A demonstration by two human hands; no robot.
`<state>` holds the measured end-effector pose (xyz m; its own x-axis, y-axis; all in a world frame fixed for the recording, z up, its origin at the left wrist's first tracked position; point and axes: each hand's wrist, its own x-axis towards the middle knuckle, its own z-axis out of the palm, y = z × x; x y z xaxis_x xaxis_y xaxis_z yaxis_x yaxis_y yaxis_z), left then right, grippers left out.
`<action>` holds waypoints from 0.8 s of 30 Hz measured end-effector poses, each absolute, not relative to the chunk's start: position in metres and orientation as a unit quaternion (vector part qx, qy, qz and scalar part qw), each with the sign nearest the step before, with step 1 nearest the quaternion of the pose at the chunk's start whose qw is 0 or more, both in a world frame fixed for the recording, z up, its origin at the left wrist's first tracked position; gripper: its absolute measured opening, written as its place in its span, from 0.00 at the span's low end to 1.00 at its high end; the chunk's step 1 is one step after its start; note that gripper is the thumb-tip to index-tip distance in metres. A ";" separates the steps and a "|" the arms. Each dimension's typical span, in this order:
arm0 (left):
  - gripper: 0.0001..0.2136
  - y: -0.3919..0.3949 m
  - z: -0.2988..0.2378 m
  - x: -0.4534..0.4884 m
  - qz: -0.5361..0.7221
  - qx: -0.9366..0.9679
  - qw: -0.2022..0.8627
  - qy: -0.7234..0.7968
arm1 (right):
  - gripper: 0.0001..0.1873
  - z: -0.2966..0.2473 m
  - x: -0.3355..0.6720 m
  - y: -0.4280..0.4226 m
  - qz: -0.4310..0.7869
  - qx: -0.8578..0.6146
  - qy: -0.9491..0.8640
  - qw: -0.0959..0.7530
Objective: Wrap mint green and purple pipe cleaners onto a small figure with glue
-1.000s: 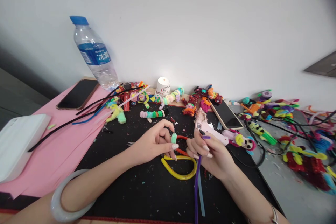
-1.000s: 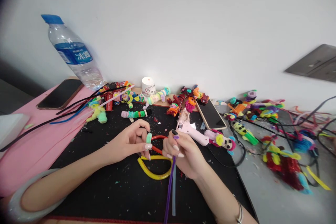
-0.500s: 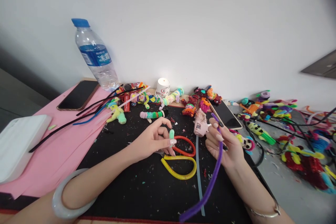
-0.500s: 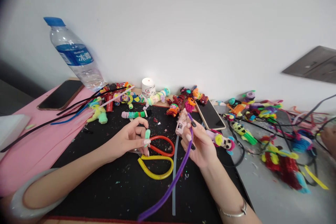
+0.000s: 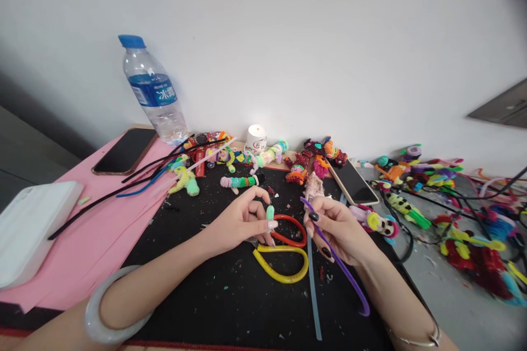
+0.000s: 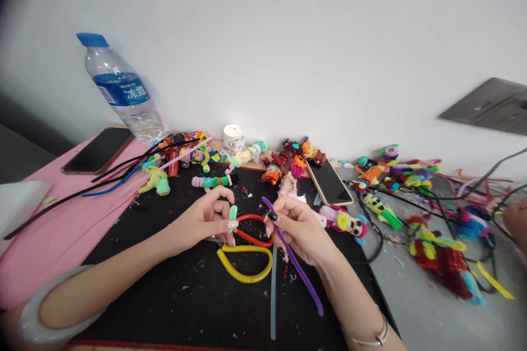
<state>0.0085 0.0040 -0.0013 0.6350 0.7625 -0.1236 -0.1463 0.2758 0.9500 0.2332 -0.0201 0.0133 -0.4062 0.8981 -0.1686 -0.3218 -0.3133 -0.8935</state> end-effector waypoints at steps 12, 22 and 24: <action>0.15 0.004 -0.001 0.009 0.296 0.520 0.744 0.299 | 0.08 0.028 0.229 -0.028 0.723 -0.353 -0.421 0.419; 0.16 0.003 0.001 0.009 0.293 0.512 0.747 0.306 | 0.12 0.061 0.250 -0.026 0.600 -0.470 -0.540 0.357; 0.16 0.004 0.001 0.009 0.293 0.512 0.747 0.306 | 0.15 0.070 0.249 -0.028 0.539 -0.503 -0.586 0.338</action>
